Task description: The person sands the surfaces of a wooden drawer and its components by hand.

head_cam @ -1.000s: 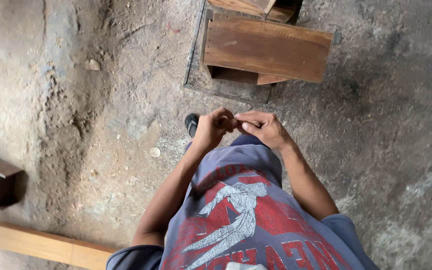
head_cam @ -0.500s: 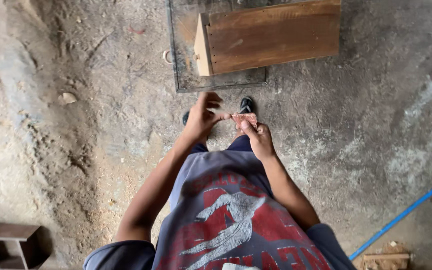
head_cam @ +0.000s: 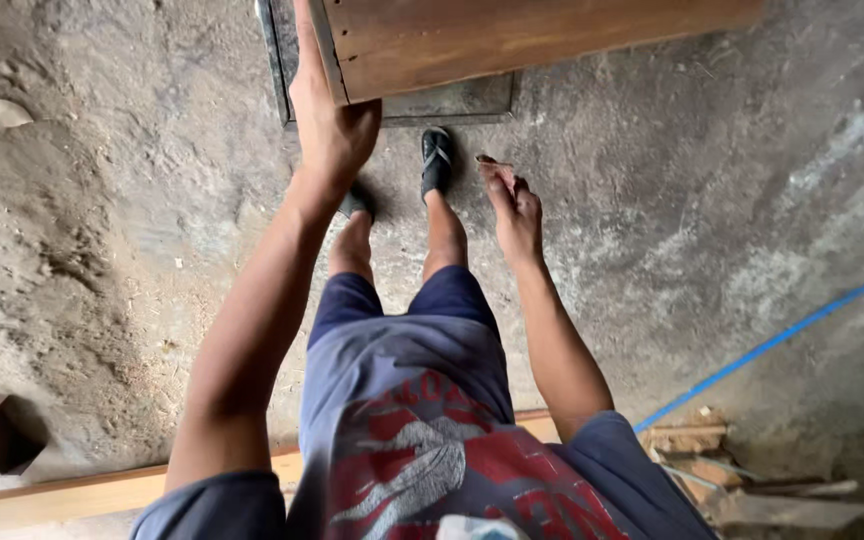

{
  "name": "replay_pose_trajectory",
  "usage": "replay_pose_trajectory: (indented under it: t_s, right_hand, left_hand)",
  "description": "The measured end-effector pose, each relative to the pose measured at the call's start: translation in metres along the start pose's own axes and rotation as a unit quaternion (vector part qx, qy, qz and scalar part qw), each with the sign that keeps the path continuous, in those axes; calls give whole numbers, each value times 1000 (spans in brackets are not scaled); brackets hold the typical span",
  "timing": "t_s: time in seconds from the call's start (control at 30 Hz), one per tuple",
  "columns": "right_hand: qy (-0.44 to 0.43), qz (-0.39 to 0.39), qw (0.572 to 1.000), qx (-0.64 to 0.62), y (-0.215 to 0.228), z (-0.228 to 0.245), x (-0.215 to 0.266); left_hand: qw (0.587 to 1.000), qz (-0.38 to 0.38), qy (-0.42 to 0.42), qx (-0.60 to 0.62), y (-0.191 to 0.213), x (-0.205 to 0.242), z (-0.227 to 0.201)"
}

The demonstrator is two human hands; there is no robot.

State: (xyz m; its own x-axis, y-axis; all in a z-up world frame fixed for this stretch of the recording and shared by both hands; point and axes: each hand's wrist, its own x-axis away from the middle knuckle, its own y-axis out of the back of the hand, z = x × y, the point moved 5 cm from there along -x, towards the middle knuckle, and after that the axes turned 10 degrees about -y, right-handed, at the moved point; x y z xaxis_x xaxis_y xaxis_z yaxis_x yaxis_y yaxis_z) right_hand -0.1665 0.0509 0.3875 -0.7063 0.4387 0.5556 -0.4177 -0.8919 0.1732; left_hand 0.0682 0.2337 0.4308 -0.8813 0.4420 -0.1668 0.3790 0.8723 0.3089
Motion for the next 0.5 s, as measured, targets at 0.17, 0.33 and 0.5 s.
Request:
replay_pose_trajectory:
  t_s: [0.17,0.33,0.5]
  right_hand:
    - [62,25,991,118,-5,9,-60]
    - [141,-13,973,181,-13,-3,-126]
    - [277,-59,908,309,-40,-38,-187]
  left_hand:
    - [983,-32,-103,-150,7,-23,-21]
    - [989,-37,-7,-139,2,-39,4]
    - [989,-92,-47,-110,2,-50,17]
